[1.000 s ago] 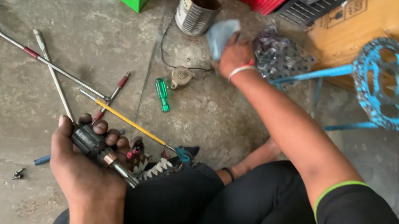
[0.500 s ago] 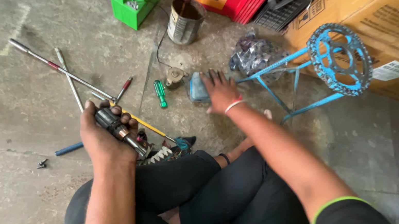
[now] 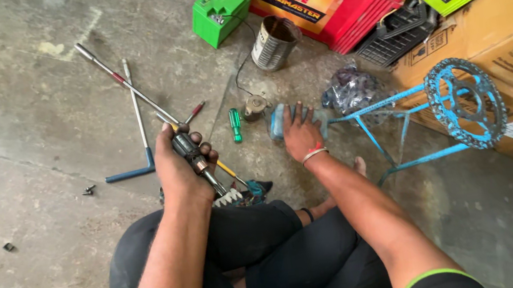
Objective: The person sits on the floor and works on a small cylindrical mechanical component, likely a starter motor. They use a yellow screwdriver to manipulate internal parts and search through a plastic box of small hardware for a specific piece to install.
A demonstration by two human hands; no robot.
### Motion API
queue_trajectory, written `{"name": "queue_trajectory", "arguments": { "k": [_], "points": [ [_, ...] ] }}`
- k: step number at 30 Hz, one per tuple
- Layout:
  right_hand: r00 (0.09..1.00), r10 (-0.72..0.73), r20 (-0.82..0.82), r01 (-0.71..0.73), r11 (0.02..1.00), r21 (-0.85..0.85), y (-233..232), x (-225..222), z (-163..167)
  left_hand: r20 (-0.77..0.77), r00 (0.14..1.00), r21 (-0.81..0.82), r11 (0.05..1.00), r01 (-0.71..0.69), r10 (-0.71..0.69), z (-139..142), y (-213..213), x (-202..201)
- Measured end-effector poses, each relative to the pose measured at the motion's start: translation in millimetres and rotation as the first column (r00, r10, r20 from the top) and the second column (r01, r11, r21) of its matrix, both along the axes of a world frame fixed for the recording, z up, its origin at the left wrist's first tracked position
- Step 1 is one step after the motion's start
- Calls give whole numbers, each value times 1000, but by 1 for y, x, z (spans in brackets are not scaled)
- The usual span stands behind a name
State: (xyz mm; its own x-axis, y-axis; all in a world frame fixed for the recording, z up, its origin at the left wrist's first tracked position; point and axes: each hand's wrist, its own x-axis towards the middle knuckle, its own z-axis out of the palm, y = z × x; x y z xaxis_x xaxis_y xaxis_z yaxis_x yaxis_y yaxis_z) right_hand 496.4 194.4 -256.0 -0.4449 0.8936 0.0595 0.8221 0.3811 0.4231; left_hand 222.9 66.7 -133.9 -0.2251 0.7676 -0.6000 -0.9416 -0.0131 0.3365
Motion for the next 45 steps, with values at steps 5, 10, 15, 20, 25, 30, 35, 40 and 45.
{"name": "queue_trajectory", "arguments": {
  "k": [5, 10, 15, 20, 25, 30, 35, 40, 45],
  "points": [
    [993, -52, -104, 47, 998, -45, 2, -3, 1, -12, 1000, -7, 1000, 3, -3, -4, 0, -1],
    [915, -154, -372, 16, 937, -349, 42, 38, 27, -3, 1000, -17, 1000, 24, -24, -3, -1, -3],
    [711, 115, -693, 61, 973, 224, 64, 85, 39, -7, 998, -12, 998, 59, -59, 3, -4, -4],
    [701, -345, -624, 235, 938, -254, 67, 85, 31, -28, 997, -22, 997, 71, -71, 7, -5, -2],
    [892, -302, -337, 80, 838, -540, 52, 68, 33, -47, 995, -6, 996, 88, -88, 6, -7, -3],
    [755, -503, -420, 218, 797, -564, 50, 68, 55, -55, 993, -51, 994, 97, -100, 9, -8, -3],
    [675, -357, -646, 175, 928, -330, 65, 99, 69, -104, 988, -77, 992, 102, -109, 14, -10, 0],
    [612, -169, -772, 101, 986, -135, 74, 129, 55, -123, 983, -74, 989, 126, -134, 16, -11, 3],
    [555, -115, -823, 113, 992, -63, 80, 126, 43, -105, 983, -85, 987, 139, -147, 14, -10, 4]
  ]
}}
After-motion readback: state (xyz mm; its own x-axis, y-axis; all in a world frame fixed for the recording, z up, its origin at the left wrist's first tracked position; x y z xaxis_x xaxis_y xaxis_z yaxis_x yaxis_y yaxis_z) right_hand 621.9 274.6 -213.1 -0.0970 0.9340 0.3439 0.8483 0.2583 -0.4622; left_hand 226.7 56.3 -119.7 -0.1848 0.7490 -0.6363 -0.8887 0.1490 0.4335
